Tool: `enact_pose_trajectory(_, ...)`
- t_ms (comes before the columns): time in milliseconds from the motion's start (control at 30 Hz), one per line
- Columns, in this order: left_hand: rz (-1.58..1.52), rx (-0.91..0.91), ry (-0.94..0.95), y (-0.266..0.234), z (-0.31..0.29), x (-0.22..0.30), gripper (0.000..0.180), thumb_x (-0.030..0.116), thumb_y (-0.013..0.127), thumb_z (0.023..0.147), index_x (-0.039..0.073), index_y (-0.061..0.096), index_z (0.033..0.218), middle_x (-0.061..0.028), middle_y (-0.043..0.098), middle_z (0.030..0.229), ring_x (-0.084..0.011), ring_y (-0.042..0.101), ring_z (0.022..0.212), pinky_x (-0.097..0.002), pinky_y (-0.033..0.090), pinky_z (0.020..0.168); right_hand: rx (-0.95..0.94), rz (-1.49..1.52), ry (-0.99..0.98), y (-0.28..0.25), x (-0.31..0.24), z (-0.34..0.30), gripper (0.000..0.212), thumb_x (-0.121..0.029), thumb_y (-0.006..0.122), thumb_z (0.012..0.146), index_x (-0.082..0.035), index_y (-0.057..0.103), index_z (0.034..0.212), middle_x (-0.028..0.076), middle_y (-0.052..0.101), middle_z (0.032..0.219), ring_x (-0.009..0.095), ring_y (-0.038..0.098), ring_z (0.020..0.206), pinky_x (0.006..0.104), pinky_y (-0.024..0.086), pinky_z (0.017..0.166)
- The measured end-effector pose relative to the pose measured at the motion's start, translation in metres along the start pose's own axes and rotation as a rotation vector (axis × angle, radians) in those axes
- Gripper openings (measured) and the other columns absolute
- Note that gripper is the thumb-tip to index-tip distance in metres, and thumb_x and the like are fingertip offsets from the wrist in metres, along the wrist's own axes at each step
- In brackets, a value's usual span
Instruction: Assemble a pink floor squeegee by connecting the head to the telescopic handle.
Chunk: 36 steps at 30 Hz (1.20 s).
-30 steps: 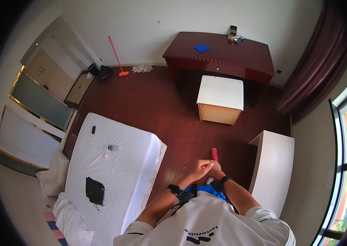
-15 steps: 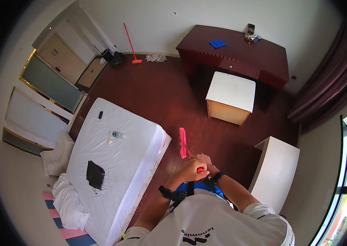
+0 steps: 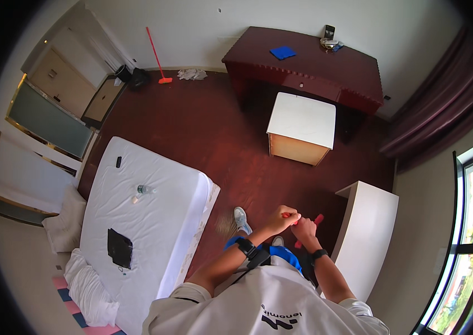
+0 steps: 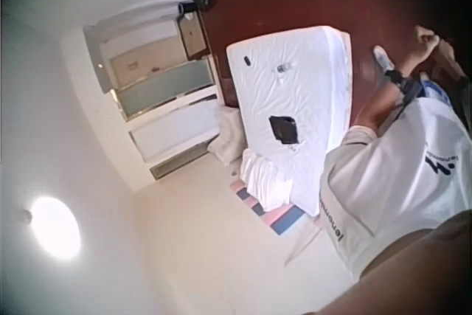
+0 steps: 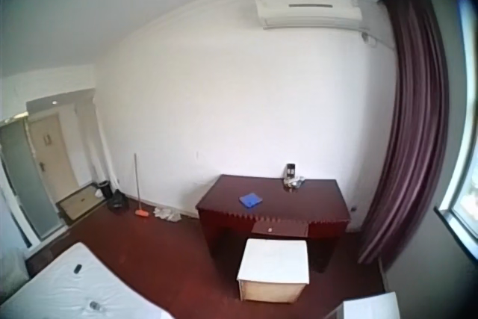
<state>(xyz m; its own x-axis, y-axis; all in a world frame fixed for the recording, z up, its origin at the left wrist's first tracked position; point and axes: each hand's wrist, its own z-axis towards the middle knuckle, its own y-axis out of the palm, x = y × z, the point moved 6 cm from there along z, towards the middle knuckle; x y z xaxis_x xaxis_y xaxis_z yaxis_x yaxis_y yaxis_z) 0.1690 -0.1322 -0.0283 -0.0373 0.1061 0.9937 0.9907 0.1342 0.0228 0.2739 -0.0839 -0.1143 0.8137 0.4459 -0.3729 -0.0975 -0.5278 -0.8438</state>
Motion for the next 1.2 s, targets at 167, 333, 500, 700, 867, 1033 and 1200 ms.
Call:
enact_pose_trajectory(167, 0.297, -0.143, 0.041, -0.038, 0.015, 0.021, 0.033, 0.023, 0.058, 0.084, 0.000, 0.051, 0.061, -0.0060, 0.049, 0.055, -0.0111, 0.047, 0.054, -0.0286, 0.036, 0.052, -0.067, 0.162, -0.095, 0.027, -0.043, 0.054, 0.024, -0.032, 0.058, 0.078, -0.011, 0.067, 0.084, 0.013, 0.068, 0.080, 0.032, 0.066, 0.078, 0.0421, 0.052, 0.068)
enact_pose_trajectory(333, 0.395, -0.083, 0.353, -0.107, 0.005, 0.058, 0.025, 0.019, 0.065, 0.079, 0.003, 0.056, 0.062, -0.0094, 0.056, 0.057, -0.0212, 0.058, 0.057, -0.0332, 0.044, 0.056, -0.073, 0.086, -0.390, 0.031, -0.128, 0.096, 0.025, -0.031, 0.057, 0.080, -0.018, 0.065, 0.100, 0.012, 0.067, 0.092, 0.030, 0.065, 0.084, 0.0415, 0.051, 0.071)
enact_pose_trajectory(500, 0.518, -0.093, 0.101, -0.178, -0.022, 0.046, 0.025, 0.023, 0.065, 0.077, 0.003, 0.057, 0.065, -0.0153, 0.059, 0.066, -0.0309, 0.058, 0.065, -0.0395, 0.044, 0.062, -0.218, 0.066, -0.532, 0.033, -0.226, 0.141, 0.027, -0.030, 0.057, 0.080, -0.021, 0.064, 0.105, 0.011, 0.067, 0.097, 0.029, 0.065, 0.086, 0.0414, 0.051, 0.072)
enact_pose_trajectory(700, 0.378, 0.130, 0.176, -0.263, -0.055, 0.062, 0.029, 0.021, 0.062, 0.082, -0.001, 0.057, 0.064, -0.0168, 0.057, 0.064, -0.0276, 0.057, 0.062, -0.0372, 0.043, 0.061, -0.256, 0.107, -0.563, 0.072, -0.292, 0.183, 0.029, -0.026, 0.058, 0.078, -0.020, 0.064, 0.106, 0.008, 0.065, 0.100, 0.030, 0.064, 0.090, 0.0414, 0.051, 0.074)
enact_pose_trajectory(867, 0.195, 0.326, -0.050, -0.312, -0.089, 0.006, 0.028, 0.015, 0.058, 0.083, -0.002, 0.053, 0.062, -0.0121, 0.049, 0.060, -0.0218, 0.046, 0.059, -0.0352, 0.038, 0.058, -0.262, 0.231, -0.719, 0.103, -0.331, 0.171, 0.034, -0.029, 0.062, 0.077, -0.017, 0.061, 0.108, 0.014, 0.063, 0.095, 0.036, 0.062, 0.090, 0.0435, 0.050, 0.074)
enact_pose_trajectory(1033, 0.332, 0.271, 0.104, -0.309, -0.110, -0.027, 0.022, 0.012, 0.057, 0.079, -0.001, 0.053, 0.061, -0.0157, 0.052, 0.064, -0.0290, 0.052, 0.066, -0.0397, 0.041, 0.061, -0.398, -0.106, -0.763, 0.130, -0.349, 0.167, 0.036, -0.027, 0.066, 0.074, -0.012, 0.058, 0.106, 0.016, 0.062, 0.086, 0.036, 0.062, 0.085, 0.0440, 0.050, 0.069)
enact_pose_trajectory(1200, 0.310, 0.346, 0.178, -0.313, -0.119, -0.048, 0.020, 0.007, 0.058, 0.074, 0.001, 0.049, 0.057, -0.0153, 0.051, 0.067, -0.0319, 0.049, 0.069, -0.0413, 0.040, 0.065, -0.454, -0.273, -0.927, 0.127, -0.370, 0.167, 0.023, -0.021, 0.065, 0.073, -0.010, 0.057, 0.092, 0.016, 0.062, 0.082, 0.035, 0.063, 0.079, 0.0462, 0.050, 0.063)
